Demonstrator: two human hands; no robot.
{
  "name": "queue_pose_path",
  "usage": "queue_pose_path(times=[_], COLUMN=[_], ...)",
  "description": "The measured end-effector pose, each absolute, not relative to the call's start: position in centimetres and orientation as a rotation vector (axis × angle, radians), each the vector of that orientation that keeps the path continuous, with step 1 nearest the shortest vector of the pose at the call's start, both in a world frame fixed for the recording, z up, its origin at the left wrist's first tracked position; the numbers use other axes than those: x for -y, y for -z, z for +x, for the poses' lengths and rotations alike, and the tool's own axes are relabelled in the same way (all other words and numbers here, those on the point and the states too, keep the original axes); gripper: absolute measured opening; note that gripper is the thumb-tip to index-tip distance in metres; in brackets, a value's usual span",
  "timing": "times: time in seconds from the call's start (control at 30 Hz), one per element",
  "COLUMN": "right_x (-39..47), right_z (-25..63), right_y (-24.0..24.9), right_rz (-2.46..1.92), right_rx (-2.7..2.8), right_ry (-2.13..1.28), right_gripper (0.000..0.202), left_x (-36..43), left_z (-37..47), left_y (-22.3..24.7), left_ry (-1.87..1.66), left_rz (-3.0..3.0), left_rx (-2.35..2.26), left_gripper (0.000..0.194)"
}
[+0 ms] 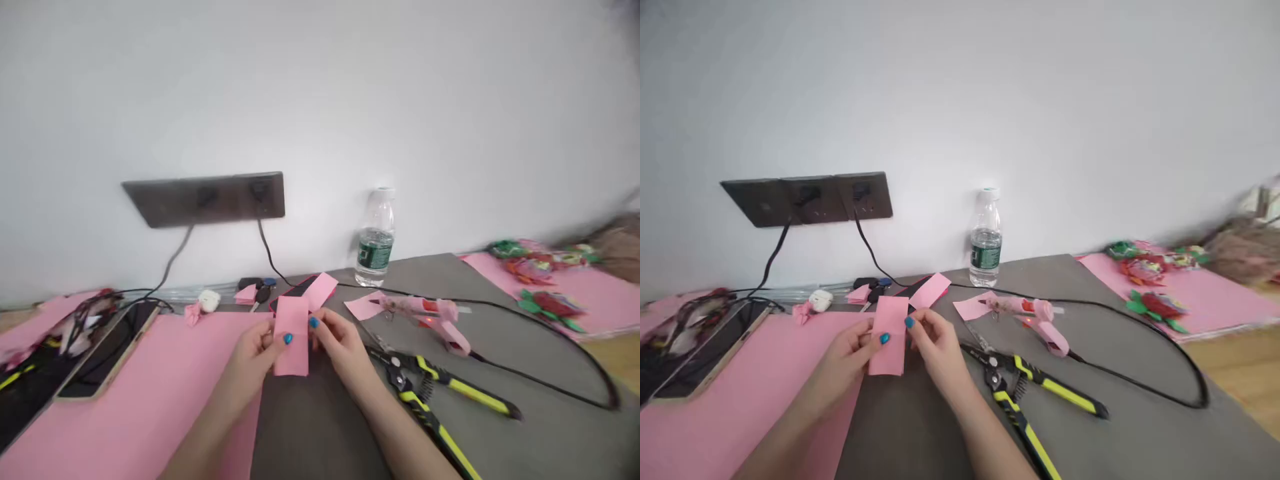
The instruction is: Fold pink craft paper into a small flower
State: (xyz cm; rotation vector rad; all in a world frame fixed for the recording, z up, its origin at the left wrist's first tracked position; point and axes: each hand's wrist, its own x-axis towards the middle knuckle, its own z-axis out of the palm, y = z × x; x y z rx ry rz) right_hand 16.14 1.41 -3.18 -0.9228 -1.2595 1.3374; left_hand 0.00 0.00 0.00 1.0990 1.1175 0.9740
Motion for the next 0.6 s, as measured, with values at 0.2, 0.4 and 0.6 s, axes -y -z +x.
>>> queue_pose_path(times=[0.2,0.4,0.6], right_x=[-1.1,-0.1,-0.1], right_z=[15.8,15.8,15.7], right_y=[2.8,2.1,2.0], right_rz=[-0.875,-0.893,-0.914], right_rx=[1.322,1.560,1.497], right_ry=[-1.287,-1.304,-1.376], right_gripper=[0.033,0.027,0.021], left_x=[0.8,0.4,0.4], left_z=[0.1,-1.2,-1.5], left_y=[-0.3,-0.4,0.4], left_ry=[-0.947,-1.094,-1.282], left_rz=[1.113,1.241,1.171], left_rx=[-1.081,-1.221,-1.242], left_gripper=[0.036,0.027,0.025])
